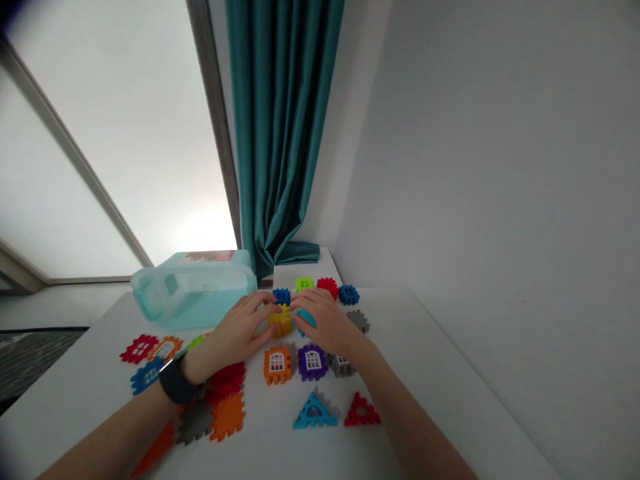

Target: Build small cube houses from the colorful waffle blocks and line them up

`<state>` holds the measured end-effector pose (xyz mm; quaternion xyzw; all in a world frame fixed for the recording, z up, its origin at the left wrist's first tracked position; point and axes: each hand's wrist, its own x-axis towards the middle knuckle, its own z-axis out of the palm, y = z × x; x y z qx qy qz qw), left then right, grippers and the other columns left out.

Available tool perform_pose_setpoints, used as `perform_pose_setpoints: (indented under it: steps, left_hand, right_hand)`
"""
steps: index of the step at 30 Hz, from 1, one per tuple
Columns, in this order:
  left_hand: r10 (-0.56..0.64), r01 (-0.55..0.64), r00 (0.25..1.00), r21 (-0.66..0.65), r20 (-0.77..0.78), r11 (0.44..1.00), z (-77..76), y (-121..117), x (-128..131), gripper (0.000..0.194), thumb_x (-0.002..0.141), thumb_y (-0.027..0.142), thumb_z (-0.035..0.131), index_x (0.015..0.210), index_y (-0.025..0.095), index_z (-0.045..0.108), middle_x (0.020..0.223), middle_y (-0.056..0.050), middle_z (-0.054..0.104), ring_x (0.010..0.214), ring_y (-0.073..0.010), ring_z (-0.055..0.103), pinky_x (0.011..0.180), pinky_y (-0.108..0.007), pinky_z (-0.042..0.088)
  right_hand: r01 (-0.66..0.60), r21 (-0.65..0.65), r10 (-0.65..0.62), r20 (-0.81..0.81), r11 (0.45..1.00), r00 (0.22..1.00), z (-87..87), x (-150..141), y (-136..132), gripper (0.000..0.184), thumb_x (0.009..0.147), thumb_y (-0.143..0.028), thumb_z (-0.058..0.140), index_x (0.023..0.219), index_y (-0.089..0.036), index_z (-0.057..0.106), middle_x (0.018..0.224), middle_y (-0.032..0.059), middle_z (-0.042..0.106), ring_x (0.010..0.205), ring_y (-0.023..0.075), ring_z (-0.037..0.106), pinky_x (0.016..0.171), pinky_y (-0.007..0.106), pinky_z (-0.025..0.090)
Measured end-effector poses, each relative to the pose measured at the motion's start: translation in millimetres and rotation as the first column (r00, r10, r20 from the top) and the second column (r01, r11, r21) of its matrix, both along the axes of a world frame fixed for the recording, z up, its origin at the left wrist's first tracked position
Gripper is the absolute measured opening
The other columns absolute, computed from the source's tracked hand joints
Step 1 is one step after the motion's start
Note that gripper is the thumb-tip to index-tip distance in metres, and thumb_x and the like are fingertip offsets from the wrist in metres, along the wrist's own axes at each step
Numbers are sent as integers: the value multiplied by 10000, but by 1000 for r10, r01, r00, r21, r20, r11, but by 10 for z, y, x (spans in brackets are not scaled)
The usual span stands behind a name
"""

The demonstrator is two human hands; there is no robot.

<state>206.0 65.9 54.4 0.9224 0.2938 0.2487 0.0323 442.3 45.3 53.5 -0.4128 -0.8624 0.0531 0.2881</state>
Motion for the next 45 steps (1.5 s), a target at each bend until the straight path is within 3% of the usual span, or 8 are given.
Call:
perform_pose_setpoints:
  steps: [6, 13, 19, 26, 32, 40, 45]
  left_hand:
    - [43, -52, 992, -70, -119, 996, 37, -56, -486, 182, 947, 248, 534, 1098, 199, 624, 1086, -89, 647, 966, -257, 610, 859, -412, 470]
    - [73, -98, 985, -163, -155, 982, -125, -208, -1045, 158, 955, 258, 532, 1054, 206, 643, 992, -62, 664, 951, -241, 623, 843, -364, 455]
    - [138, -166, 974, -156, -178, 974, -226, -453, -1356, 162, 950, 295, 554, 1060, 223, 649, 1057, -68, 671, 991, -255, 617, 864, -375, 446]
    - [146, -178, 971, -167, -189, 970, -381, -708, -1483, 189, 882, 335, 659, 1035, 224, 655, 1075, -70, 668, 1012, -260, 617, 899, -379, 451]
    - [176, -188, 980, -132, -96, 973, -526, -738, -1502, 123, 898, 277, 626, 1002, 216, 647, 1076, -63, 682, 1004, -240, 625, 895, -365, 465]
    - [149, -151, 988, -85, -26, 985, -517, -724, -1575, 149, 975, 219, 501, 955, 199, 647, 970, -71, 720, 903, -232, 639, 853, -386, 472]
    - [124, -96, 976, -158, 179, 983, -536, -725, -1591, 203, 1009, 264, 482, 979, 195, 671, 964, -76, 727, 901, -216, 653, 850, -365, 498]
  right_hand:
    - [-48, -4, 48, -25, 999, 999, 27, -282, -26, 207, 962, -227, 552, 1136, -228, 663, 1157, 85, 714, 1150, 266, 622, 1038, 484, 453]
    - [-108, -56, 109, 16, 993, 994, 36, -779, -120, 173, 961, -203, 549, 1093, -225, 660, 1136, 78, 713, 1135, 261, 610, 1031, 474, 439]
    - [-161, -104, 171, 103, 982, 980, 1, -1140, -293, 140, 972, -195, 555, 1068, -215, 656, 1113, 78, 713, 1075, 246, 616, 995, 445, 437]
    - [-108, -132, 128, 157, 985, 979, -154, -1471, -579, 99, 952, -169, 579, 1008, -208, 650, 1036, 62, 707, 1033, 238, 614, 980, 431, 436]
    - [-70, -115, 84, 117, 991, 990, -372, -1647, -664, 128, 931, -156, 599, 1034, -208, 655, 1058, 74, 698, 1048, 246, 626, 945, 423, 477]
    - [32, -11, -32, 20, 999, 999, -589, -1821, -710, 224, 869, -103, 642, 1066, -210, 649, 1137, 97, 692, 1078, 277, 623, 943, 456, 499]
    - [71, 73, -69, -30, 995, 997, -701, -1834, -683, 87, 924, -172, 623, 987, -221, 659, 970, 85, 722, 967, 284, 640, 901, 473, 488]
